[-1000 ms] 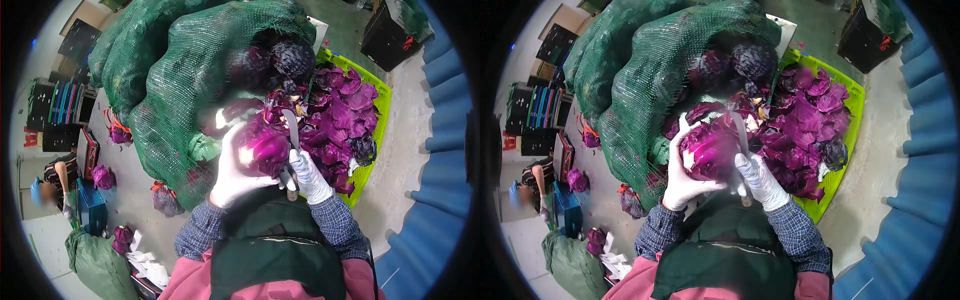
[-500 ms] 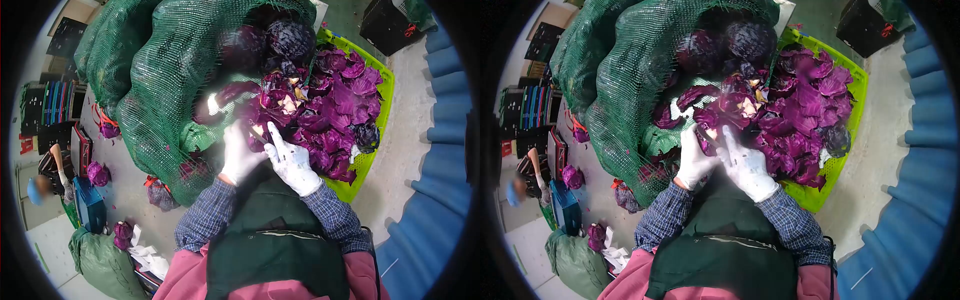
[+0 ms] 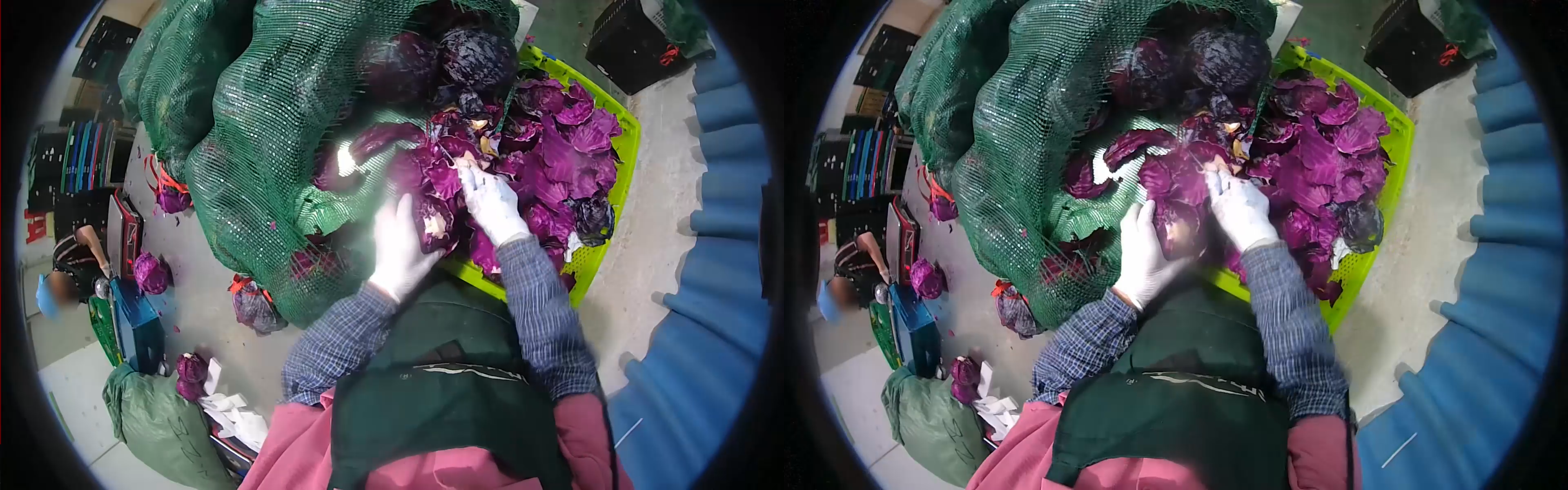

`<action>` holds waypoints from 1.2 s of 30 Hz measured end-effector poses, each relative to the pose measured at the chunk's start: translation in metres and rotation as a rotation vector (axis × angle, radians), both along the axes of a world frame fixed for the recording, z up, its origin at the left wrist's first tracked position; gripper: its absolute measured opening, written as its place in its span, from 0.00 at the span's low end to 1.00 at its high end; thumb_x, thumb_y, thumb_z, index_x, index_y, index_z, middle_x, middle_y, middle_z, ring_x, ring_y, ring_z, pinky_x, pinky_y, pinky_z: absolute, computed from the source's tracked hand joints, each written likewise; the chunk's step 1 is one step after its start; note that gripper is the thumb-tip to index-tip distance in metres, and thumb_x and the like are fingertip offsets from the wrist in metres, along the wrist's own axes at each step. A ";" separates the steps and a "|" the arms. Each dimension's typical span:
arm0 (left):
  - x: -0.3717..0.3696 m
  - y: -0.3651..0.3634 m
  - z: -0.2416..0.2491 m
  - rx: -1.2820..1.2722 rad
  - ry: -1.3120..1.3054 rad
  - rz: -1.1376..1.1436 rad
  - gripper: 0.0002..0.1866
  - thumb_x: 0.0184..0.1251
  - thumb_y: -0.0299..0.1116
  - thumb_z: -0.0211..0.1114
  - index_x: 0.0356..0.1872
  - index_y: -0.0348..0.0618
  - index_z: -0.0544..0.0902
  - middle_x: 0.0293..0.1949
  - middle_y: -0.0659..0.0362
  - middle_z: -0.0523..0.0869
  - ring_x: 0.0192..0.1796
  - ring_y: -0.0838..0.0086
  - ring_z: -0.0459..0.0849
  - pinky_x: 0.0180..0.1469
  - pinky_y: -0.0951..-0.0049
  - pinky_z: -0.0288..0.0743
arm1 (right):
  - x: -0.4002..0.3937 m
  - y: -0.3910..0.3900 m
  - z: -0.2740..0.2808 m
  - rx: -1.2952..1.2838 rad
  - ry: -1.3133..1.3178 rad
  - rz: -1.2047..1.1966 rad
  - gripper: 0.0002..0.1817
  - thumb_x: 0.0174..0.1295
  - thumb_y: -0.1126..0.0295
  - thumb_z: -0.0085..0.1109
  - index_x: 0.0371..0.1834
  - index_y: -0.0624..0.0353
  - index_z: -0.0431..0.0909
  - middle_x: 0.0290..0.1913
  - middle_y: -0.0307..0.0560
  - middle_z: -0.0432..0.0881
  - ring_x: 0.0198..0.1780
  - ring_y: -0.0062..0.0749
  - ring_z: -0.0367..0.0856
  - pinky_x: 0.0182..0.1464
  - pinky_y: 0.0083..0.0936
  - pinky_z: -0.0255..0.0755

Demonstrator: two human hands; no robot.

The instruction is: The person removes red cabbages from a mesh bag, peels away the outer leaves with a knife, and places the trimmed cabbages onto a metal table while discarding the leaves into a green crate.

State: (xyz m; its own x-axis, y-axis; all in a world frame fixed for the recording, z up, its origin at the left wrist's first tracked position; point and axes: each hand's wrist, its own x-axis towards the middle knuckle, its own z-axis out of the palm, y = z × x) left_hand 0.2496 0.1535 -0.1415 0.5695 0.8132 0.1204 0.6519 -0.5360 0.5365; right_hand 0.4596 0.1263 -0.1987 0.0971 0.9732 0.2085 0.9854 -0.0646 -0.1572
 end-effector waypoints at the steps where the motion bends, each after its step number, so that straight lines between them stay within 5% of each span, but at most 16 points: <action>1: -0.003 0.002 -0.001 -0.032 -0.025 0.018 0.62 0.33 0.43 0.90 0.71 0.32 0.61 0.64 0.40 0.69 0.66 0.48 0.72 0.71 0.53 0.67 | -0.002 0.000 0.005 -0.012 0.028 0.001 0.19 0.77 0.60 0.47 0.65 0.54 0.75 0.60 0.58 0.82 0.43 0.41 0.88 0.45 0.37 0.84; 2: -0.004 0.002 -0.003 -0.070 -0.055 0.051 0.63 0.33 0.42 0.90 0.72 0.32 0.61 0.64 0.41 0.69 0.67 0.50 0.72 0.72 0.54 0.67 | -0.001 0.001 0.011 -0.031 0.050 0.017 0.20 0.77 0.62 0.49 0.68 0.54 0.74 0.65 0.59 0.78 0.45 0.39 0.88 0.46 0.36 0.83; 4: -0.019 0.008 -0.006 -0.208 -0.239 0.055 0.63 0.33 0.40 0.91 0.72 0.33 0.61 0.65 0.45 0.69 0.67 0.56 0.72 0.72 0.56 0.68 | 0.003 -0.010 -0.003 -0.195 0.621 -0.141 0.19 0.78 0.60 0.50 0.67 0.52 0.75 0.53 0.54 0.84 0.36 0.34 0.86 0.39 0.32 0.82; 6: -0.021 0.006 0.001 -0.394 -0.468 0.078 0.62 0.33 0.38 0.92 0.73 0.35 0.61 0.66 0.47 0.70 0.67 0.61 0.74 0.72 0.59 0.69 | 0.009 -0.012 0.027 -0.333 1.415 -0.491 0.19 0.79 0.53 0.51 0.63 0.50 0.79 0.27 0.41 0.83 0.20 0.25 0.77 0.24 0.26 0.72; 7: -0.017 0.004 0.023 -0.422 -0.545 0.080 0.62 0.33 0.37 0.92 0.73 0.35 0.60 0.66 0.48 0.70 0.67 0.61 0.74 0.72 0.59 0.69 | 0.009 -0.017 0.048 -0.135 1.518 -0.603 0.22 0.79 0.47 0.50 0.57 0.50 0.82 0.14 0.31 0.69 0.14 0.18 0.66 0.17 0.22 0.60; 8: -0.017 0.004 0.027 -0.458 -0.645 0.104 0.62 0.34 0.37 0.92 0.73 0.36 0.60 0.67 0.48 0.70 0.67 0.61 0.74 0.72 0.59 0.69 | 0.031 -0.029 0.044 -0.054 1.822 -0.770 0.22 0.79 0.46 0.49 0.61 0.49 0.81 0.15 0.29 0.67 0.14 0.17 0.65 0.16 0.20 0.58; 12: -0.010 0.013 0.038 -0.448 -0.839 0.161 0.63 0.33 0.35 0.92 0.74 0.37 0.59 0.67 0.48 0.71 0.67 0.62 0.75 0.72 0.60 0.70 | 0.074 -0.072 0.065 0.121 1.224 -0.742 0.28 0.80 0.47 0.48 0.76 0.48 0.69 0.19 0.31 0.73 0.15 0.14 0.67 0.14 0.17 0.61; 14: -0.005 0.014 0.032 -0.364 -0.783 0.131 0.63 0.34 0.34 0.92 0.73 0.38 0.58 0.67 0.48 0.71 0.67 0.62 0.75 0.71 0.60 0.71 | 0.039 -0.064 0.094 0.213 1.493 -0.770 0.31 0.79 0.48 0.51 0.80 0.46 0.64 0.22 0.33 0.75 0.17 0.13 0.70 0.17 0.16 0.62; 16: 0.000 0.014 0.029 -0.280 -0.723 0.102 0.62 0.34 0.34 0.92 0.73 0.38 0.59 0.67 0.48 0.71 0.67 0.62 0.76 0.71 0.60 0.72 | -0.004 -0.062 0.146 -0.072 1.452 -0.574 0.32 0.78 0.53 0.53 0.80 0.50 0.62 0.26 0.42 0.81 0.19 0.23 0.76 0.20 0.24 0.69; 20: 0.003 0.016 0.036 -0.121 -0.626 0.126 0.61 0.36 0.34 0.91 0.72 0.39 0.58 0.65 0.48 0.71 0.66 0.62 0.76 0.70 0.60 0.72 | -0.052 -0.075 0.146 -0.097 0.713 -0.080 0.30 0.80 0.59 0.46 0.83 0.52 0.57 0.21 0.41 0.78 0.21 0.30 0.80 0.27 0.30 0.73; 22: -0.003 0.019 0.035 -0.027 -0.575 0.164 0.61 0.36 0.34 0.91 0.72 0.39 0.58 0.64 0.48 0.71 0.65 0.61 0.76 0.70 0.61 0.72 | -0.057 -0.079 0.152 -0.126 0.787 -0.064 0.31 0.80 0.57 0.46 0.82 0.54 0.58 0.20 0.45 0.79 0.22 0.38 0.82 0.31 0.37 0.76; 23: -0.007 0.019 0.034 -0.091 -0.562 0.175 0.64 0.35 0.31 0.89 0.74 0.34 0.54 0.68 0.47 0.62 0.72 0.57 0.65 0.76 0.56 0.63 | -0.057 -0.083 0.152 -0.154 0.773 -0.060 0.31 0.80 0.57 0.46 0.82 0.54 0.57 0.21 0.45 0.79 0.22 0.37 0.82 0.31 0.37 0.76; 28: -0.010 0.011 0.049 -0.068 -0.577 0.158 0.62 0.37 0.32 0.89 0.74 0.37 0.55 0.65 0.47 0.66 0.68 0.59 0.71 0.72 0.59 0.69 | -0.060 -0.086 0.147 -0.213 0.801 -0.019 0.31 0.80 0.56 0.45 0.82 0.54 0.58 0.21 0.46 0.80 0.22 0.38 0.82 0.31 0.38 0.76; 30: -0.009 0.010 0.051 -0.064 -0.621 0.164 0.62 0.38 0.31 0.90 0.74 0.39 0.55 0.65 0.48 0.68 0.67 0.60 0.73 0.71 0.61 0.71 | -0.062 -0.093 0.130 -0.056 0.687 -0.132 0.30 0.81 0.55 0.45 0.80 0.56 0.61 0.19 0.42 0.78 0.19 0.29 0.79 0.25 0.29 0.73; 33: -0.015 0.012 0.052 0.034 -0.570 0.179 0.63 0.36 0.30 0.90 0.75 0.39 0.56 0.66 0.48 0.68 0.67 0.61 0.74 0.71 0.61 0.71 | -0.042 -0.094 0.114 0.202 1.626 -0.518 0.34 0.81 0.48 0.46 0.82 0.55 0.59 0.23 0.27 0.67 0.21 0.11 0.68 0.22 0.12 0.64; 36: -0.004 0.006 0.062 -0.278 -0.794 0.149 0.63 0.36 0.30 0.91 0.75 0.40 0.56 0.66 0.48 0.68 0.67 0.62 0.74 0.72 0.61 0.71 | -0.027 -0.090 0.129 0.168 1.652 -0.453 0.38 0.79 0.45 0.50 0.82 0.56 0.57 0.30 0.33 0.74 0.24 0.13 0.70 0.22 0.13 0.65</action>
State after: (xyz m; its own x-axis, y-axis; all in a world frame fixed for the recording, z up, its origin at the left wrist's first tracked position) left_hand 0.2457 0.1597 -0.0797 0.2852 0.9320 0.2239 0.0800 -0.2559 0.9634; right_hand 0.4330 0.0364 -0.0699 0.5365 0.7893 -0.2984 -0.3049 -0.1484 -0.9408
